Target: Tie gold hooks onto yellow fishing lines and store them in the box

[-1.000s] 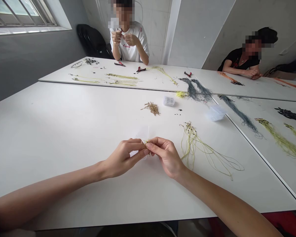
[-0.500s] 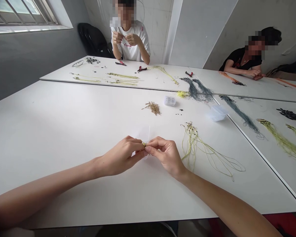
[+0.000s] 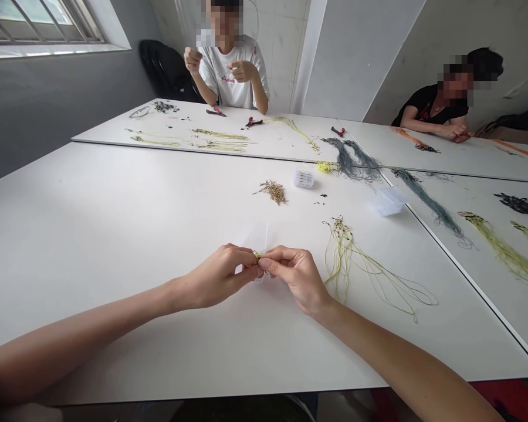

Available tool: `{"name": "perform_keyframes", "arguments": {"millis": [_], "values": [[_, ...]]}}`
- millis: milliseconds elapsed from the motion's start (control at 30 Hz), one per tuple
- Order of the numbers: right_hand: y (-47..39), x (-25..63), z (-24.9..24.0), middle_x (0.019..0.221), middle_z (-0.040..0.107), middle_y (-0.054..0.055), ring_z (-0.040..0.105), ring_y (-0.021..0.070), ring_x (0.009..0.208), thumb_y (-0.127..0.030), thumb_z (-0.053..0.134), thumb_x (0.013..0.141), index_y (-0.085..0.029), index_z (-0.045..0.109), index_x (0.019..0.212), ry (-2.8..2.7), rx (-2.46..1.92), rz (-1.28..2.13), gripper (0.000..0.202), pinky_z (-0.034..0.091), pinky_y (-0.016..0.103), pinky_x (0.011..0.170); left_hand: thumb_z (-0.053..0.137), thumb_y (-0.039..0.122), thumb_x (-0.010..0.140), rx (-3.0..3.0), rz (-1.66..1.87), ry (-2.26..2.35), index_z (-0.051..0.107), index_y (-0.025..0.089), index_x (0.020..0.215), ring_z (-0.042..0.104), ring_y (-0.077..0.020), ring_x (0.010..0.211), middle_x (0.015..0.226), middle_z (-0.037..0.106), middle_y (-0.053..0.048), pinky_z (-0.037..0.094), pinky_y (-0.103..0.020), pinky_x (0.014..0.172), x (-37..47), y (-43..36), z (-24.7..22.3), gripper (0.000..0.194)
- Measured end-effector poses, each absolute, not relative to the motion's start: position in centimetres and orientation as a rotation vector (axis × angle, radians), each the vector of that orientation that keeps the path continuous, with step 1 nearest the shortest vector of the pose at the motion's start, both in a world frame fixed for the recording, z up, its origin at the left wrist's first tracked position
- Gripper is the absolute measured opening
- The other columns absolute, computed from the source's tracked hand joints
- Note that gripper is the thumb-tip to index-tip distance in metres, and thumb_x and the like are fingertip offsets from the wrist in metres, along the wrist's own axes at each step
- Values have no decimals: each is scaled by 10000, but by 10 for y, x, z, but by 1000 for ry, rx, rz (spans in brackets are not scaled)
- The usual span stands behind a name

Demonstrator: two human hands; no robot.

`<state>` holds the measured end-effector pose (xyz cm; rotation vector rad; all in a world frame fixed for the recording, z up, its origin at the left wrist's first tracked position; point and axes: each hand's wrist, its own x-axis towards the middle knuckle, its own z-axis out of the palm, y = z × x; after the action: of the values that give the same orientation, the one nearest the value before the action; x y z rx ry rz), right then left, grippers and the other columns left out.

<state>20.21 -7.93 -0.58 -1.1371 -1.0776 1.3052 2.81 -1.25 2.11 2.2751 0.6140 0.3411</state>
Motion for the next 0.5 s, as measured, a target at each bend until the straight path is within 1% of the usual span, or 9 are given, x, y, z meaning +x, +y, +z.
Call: {"name": "perform_keyframes", "arguments": {"millis": [133, 200, 267, 367, 500], "values": [[-81, 201, -6, 734, 610, 15, 496, 142, 679, -295, 705, 802, -220, 737, 742, -1100, -1153, 1273, 101, 402, 317, 670, 416, 213, 953, 2361, 403, 600, 675, 197, 811, 583, -126, 607, 658, 634, -4, 403, -246, 595, 29, -14, 17, 296], [-82, 199, -6, 745, 608, 17, 496, 143, 680, -291, 691, 814, -217, 731, 756, -1108, -1162, 1234, 102, 406, 319, 670, 418, 223, 956, 2396, 425, 606, 671, 197, 778, 548, -120, 554, 605, 602, 3, 389, -249, 579, 30, -15, 16, 311], [-83, 198, -7, 769, 606, 22, 496, 145, 692, -293, 679, 825, -216, 726, 781, -1099, -1159, 1192, 100, 409, 321, 678, 422, 234, 957, 2396, 446, 620, 672, 196, 761, 524, -113, 524, 596, 592, 4, 388, -252, 575, 31, -16, 16, 320], [-83, 196, -7, 783, 599, 25, 482, 148, 711, -296, 668, 834, -211, 717, 802, -1051, -1122, 1185, 104, 408, 324, 703, 449, 237, 945, 2337, 486, 623, 684, 200, 798, 545, -111, 565, 659, 627, 0, 422, -256, 627, 32, -18, 18, 280], [-79, 199, -7, 673, 528, -2, 453, 143, 687, -309, 687, 816, -208, 713, 777, -921, -1085, 1277, 111, 400, 331, 744, 504, 246, 911, 2221, 486, 619, 703, 208, 881, 598, -134, 714, 807, 672, -16, 467, -265, 704, 32, -19, 22, 205]]}}
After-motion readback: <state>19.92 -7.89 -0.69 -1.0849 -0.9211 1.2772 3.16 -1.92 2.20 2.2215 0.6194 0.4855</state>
